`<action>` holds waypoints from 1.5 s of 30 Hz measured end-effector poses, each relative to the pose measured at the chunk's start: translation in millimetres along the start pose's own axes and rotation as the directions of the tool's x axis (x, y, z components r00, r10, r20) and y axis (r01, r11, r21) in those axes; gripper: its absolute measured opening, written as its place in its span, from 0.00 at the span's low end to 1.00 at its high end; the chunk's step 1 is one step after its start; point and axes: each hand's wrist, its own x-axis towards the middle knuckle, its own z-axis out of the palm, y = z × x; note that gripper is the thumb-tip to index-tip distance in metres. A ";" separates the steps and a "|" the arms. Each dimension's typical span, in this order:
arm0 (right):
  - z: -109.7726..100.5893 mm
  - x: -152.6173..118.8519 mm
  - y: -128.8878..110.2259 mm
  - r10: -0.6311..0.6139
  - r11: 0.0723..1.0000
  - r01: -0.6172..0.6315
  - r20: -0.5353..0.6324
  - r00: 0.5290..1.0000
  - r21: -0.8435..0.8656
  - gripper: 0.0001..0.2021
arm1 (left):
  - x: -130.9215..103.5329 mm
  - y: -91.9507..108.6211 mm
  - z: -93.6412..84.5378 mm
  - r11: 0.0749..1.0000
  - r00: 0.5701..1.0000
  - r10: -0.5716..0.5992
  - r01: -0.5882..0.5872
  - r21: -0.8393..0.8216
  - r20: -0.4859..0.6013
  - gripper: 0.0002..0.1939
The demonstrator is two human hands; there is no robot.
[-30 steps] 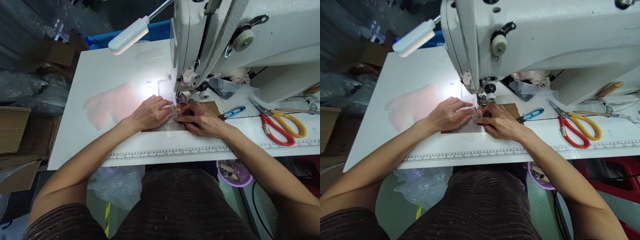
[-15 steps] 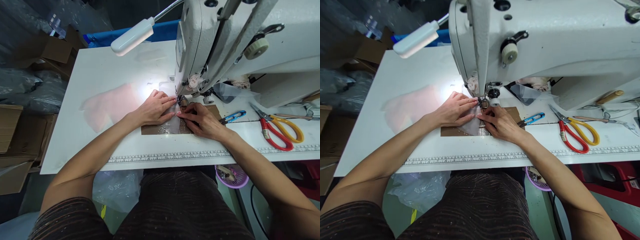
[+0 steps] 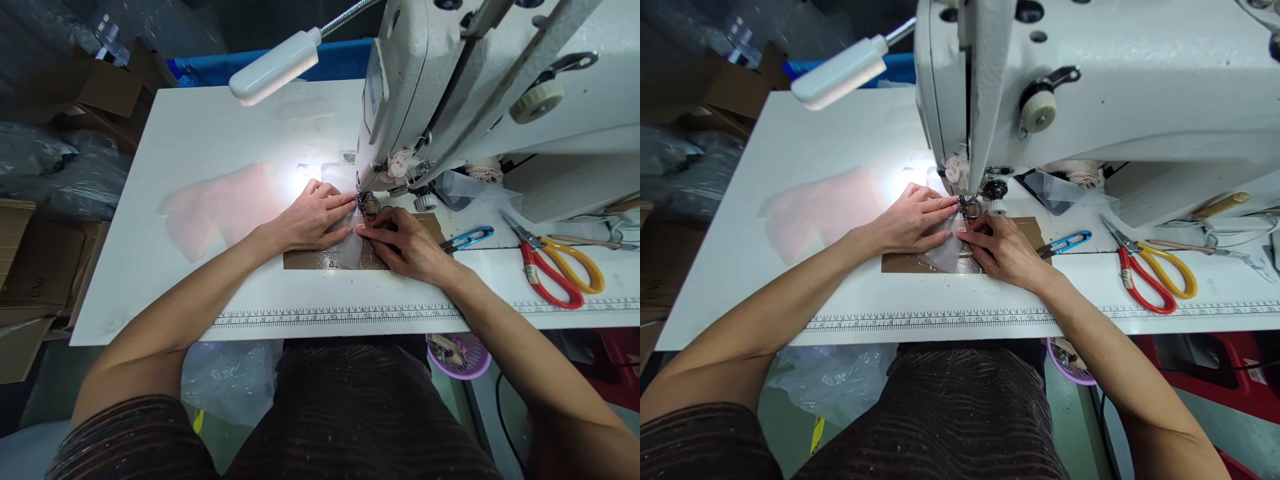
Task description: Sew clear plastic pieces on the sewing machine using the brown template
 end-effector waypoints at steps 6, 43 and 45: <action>0.2 -0.3 0.2 -0.017 1.000 0.016 -0.008 1.000 -0.005 0.17 | 1.1 6.3 0.6 0.998 1.000 -0.016 0.016 0.062 -0.007 0.23; 7.9 -1.9 3.5 0.048 0.997 -0.050 -0.047 0.998 -0.056 0.19 | 0.1 2.6 2.0 0.990 0.994 0.069 -0.059 0.128 -0.079 0.16; 3.9 -0.9 2.9 0.072 0.997 -0.072 -0.057 0.996 -0.006 0.19 | 0.1 1.8 -0.8 0.993 0.995 0.066 -0.059 0.106 -0.070 0.16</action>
